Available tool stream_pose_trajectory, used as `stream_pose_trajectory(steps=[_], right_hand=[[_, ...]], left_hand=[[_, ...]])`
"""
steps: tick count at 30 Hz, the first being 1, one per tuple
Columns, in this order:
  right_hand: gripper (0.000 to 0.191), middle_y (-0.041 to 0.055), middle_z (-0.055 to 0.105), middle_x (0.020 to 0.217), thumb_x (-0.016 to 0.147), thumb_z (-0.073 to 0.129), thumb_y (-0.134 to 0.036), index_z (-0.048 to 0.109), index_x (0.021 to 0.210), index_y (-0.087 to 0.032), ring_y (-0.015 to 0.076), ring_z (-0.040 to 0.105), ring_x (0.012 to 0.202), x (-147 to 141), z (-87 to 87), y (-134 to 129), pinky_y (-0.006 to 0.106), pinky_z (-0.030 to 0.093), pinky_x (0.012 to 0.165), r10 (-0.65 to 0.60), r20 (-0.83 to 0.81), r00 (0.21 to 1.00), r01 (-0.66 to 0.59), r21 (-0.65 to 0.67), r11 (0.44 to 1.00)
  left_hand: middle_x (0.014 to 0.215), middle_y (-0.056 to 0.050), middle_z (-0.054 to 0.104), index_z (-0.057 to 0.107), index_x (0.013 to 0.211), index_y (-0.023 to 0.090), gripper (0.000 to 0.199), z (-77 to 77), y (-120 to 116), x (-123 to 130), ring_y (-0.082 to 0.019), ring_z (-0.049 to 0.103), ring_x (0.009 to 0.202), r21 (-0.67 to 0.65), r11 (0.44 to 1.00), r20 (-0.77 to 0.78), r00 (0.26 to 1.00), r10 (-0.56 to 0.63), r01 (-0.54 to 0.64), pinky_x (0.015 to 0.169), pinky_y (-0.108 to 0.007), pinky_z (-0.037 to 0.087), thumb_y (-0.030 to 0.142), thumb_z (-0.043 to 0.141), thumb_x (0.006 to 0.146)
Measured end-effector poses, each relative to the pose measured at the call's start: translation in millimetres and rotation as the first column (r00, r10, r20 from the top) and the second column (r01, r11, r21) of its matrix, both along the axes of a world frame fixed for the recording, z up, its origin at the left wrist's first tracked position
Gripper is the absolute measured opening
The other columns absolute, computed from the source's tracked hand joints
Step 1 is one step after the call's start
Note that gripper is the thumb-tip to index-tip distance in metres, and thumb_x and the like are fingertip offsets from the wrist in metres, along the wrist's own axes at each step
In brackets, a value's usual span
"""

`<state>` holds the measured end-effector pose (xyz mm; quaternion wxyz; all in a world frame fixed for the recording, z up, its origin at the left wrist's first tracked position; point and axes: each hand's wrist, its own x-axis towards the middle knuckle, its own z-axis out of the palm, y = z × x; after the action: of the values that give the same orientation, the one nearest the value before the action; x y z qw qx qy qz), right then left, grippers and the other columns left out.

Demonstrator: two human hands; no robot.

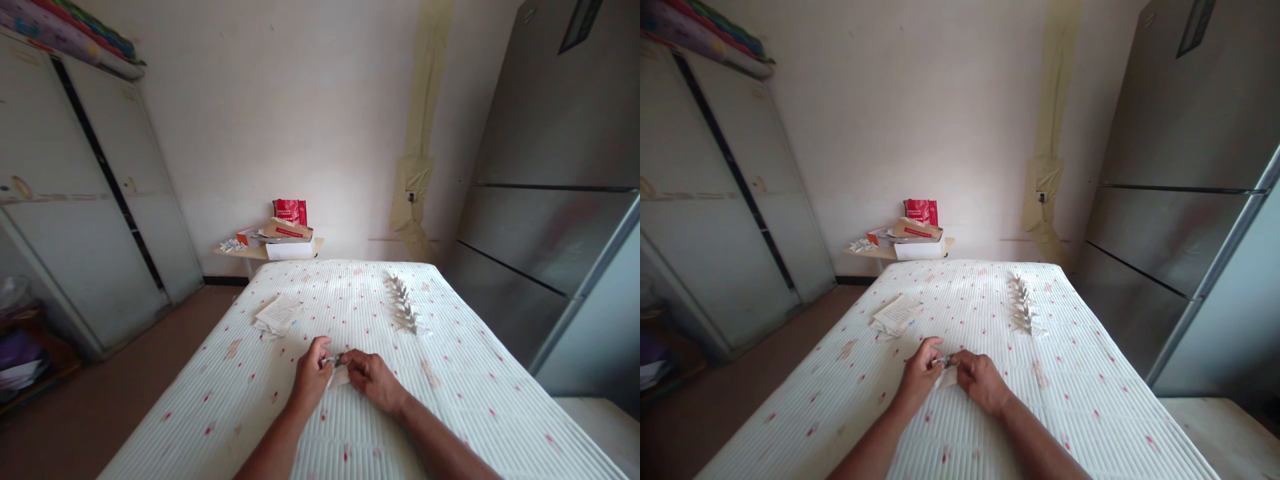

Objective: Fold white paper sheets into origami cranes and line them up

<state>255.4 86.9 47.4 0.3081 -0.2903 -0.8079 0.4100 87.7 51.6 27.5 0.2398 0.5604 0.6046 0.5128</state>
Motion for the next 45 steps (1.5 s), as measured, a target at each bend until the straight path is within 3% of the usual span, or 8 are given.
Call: stream_pose_trajectory(steps=[4,9,17,22,28,34,40,45], right_hand=[[0.024,-0.0058,0.046,0.055,0.074,0.043,-0.013,0.059,0.090,-0.020,0.0086,0.040,0.047,1.8,-1.3,1.4,0.020,0.029,0.047,-0.007,0.014,1.000,0.007,0.003,1.000],[0.024,-0.0058,0.046,0.054,0.077,0.041,-0.014,0.058,0.093,-0.019,0.0085,0.041,0.045,1.5,-6.3,5.0,0.019,0.031,0.045,0.046,-0.012,0.999,-0.047,-0.105,0.993],[0.026,-0.0054,0.048,0.055,0.074,0.043,-0.012,0.061,0.093,-0.018,0.0084,0.044,0.046,3.4,-5.6,8.0,0.018,0.032,0.047,0.019,0.107,0.994,-0.018,-0.006,1.000],[0.031,-0.0001,0.061,0.077,0.072,0.045,-0.007,0.066,0.089,-0.022,0.0119,0.056,0.069,6.8,3.7,5.3,0.020,0.040,0.064,0.003,0.150,0.989,-0.030,0.183,0.983],[0.037,0.0021,0.060,0.086,0.069,0.045,0.000,0.066,0.092,-0.021,0.0133,0.056,0.086,7.1,7.6,4.4,0.021,0.041,0.076,0.017,0.095,0.995,-0.038,0.224,0.974],[0.037,0.0015,0.059,0.088,0.070,0.049,0.000,0.065,0.094,-0.022,0.0127,0.056,0.084,6.2,5.3,5.8,0.020,0.042,0.074,0.013,0.117,0.993,-0.039,0.220,0.975],[0.028,0.0005,0.055,0.095,0.071,0.054,-0.006,0.067,0.088,-0.023,0.0066,0.054,0.062,5.6,1.2,5.8,0.017,0.040,0.057,0.001,0.158,0.987,-0.023,0.139,0.990],[0.018,0.0002,0.057,0.092,0.074,0.057,-0.011,0.069,0.080,-0.022,0.0072,0.055,0.064,5.3,1.2,8.9,0.018,0.039,0.060,0.022,0.208,0.978,-0.051,0.136,0.989]], left_hand=[[0.071,0.003,0.055,0.055,0.102,0.019,0.038,2.3,-1.0,0.6,-0.010,0.052,0.065,-0.008,1.000,-0.088,0.996,0.001,-0.001,0.063,-0.021,0.040,0.007,0.047,0.066],[0.087,-0.002,0.058,0.059,0.094,0.018,0.039,1.8,-0.5,0.6,-0.014,0.055,0.081,0.065,0.997,-0.226,0.974,-0.019,0.035,0.073,-0.025,0.042,0.000,0.048,0.060],[0.073,0.000,0.058,0.061,0.066,0.018,0.019,0.8,-2.8,-2.2,-0.014,0.053,0.076,0.032,0.999,-0.494,0.869,-0.021,0.042,0.070,-0.024,0.040,0.002,0.050,0.065],[0.076,-0.001,0.060,0.065,0.072,0.019,0.020,4.3,-12.3,-5.0,-0.015,0.054,0.079,-0.011,0.997,-0.519,0.852,-0.069,0.074,0.074,-0.026,0.041,0.007,0.050,0.067],[0.082,-0.001,0.060,0.068,0.079,0.021,0.019,8.6,-18.2,-6.5,-0.016,0.054,0.082,-0.037,0.994,-0.546,0.832,-0.103,0.098,0.077,-0.027,0.041,0.017,0.061,0.061],[0.083,0.000,0.061,0.068,0.078,0.021,0.019,7.4,-16.5,-7.3,-0.016,0.053,0.082,-0.048,0.994,-0.556,0.824,-0.110,0.100,0.076,-0.027,0.041,0.016,0.062,0.061],[0.079,-0.001,0.061,0.068,0.074,0.021,0.017,6.0,-16.2,-8.3,-0.016,0.054,0.080,-0.022,0.995,-0.542,0.835,-0.095,0.099,0.074,-0.027,0.041,0.012,0.062,0.060],[0.079,-0.001,0.061,0.068,0.068,0.021,0.017,5.6,-19.7,-9.6,-0.015,0.055,0.079,0.008,0.991,-0.529,0.842,-0.111,0.136,0.073,-0.026,0.041,0.009,0.058,0.062]])
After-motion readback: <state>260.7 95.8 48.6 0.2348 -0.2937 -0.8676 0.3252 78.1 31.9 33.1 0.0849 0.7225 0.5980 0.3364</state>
